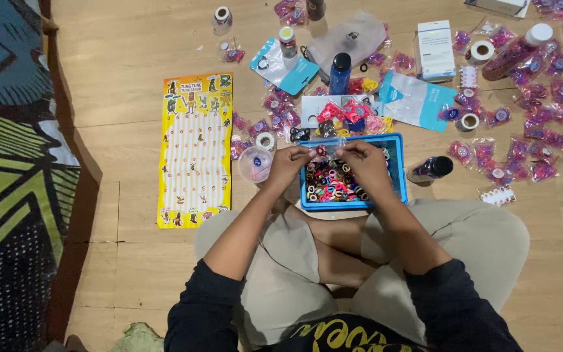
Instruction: Sorting small colorful rubber bands from a tray into a small container while sitting on the floor.
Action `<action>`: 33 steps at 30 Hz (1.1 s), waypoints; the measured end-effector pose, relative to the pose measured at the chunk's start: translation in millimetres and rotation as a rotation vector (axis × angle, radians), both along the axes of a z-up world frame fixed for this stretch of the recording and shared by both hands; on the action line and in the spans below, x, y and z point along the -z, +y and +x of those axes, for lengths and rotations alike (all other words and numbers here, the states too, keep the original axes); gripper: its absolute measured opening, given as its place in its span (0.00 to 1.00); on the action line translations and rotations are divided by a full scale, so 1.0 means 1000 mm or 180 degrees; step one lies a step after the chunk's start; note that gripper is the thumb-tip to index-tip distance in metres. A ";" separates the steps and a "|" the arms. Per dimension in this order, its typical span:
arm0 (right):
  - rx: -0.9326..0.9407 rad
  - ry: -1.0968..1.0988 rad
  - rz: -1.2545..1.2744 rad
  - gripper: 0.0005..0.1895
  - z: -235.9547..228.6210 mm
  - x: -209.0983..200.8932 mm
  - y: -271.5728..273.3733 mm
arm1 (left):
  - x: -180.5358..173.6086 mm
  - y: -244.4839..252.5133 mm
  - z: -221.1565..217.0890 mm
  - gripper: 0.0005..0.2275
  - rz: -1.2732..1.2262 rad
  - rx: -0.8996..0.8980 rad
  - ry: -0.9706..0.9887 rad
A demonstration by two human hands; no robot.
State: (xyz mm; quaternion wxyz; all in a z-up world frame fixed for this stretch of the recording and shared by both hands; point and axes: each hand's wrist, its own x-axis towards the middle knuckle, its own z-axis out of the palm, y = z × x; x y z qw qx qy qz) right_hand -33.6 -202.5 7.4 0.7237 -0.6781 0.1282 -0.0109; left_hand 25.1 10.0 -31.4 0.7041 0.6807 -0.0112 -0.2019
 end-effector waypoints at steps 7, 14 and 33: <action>0.0161 0.0253 0.0280 0.06 0.006 0.009 -0.004 | -0.022 -0.001 -0.001 0.10 0.0107 0.0055 -0.0029; 0.0192 0.0301 0.0114 0.08 0.008 0.019 -0.002 | -0.027 0.000 -0.007 0.21 0.0619 0.0330 -0.0495; -0.0320 -0.0847 -0.1465 0.08 0.003 0.031 0.017 | -0.033 -0.019 -0.029 0.25 0.3246 0.0242 -0.3356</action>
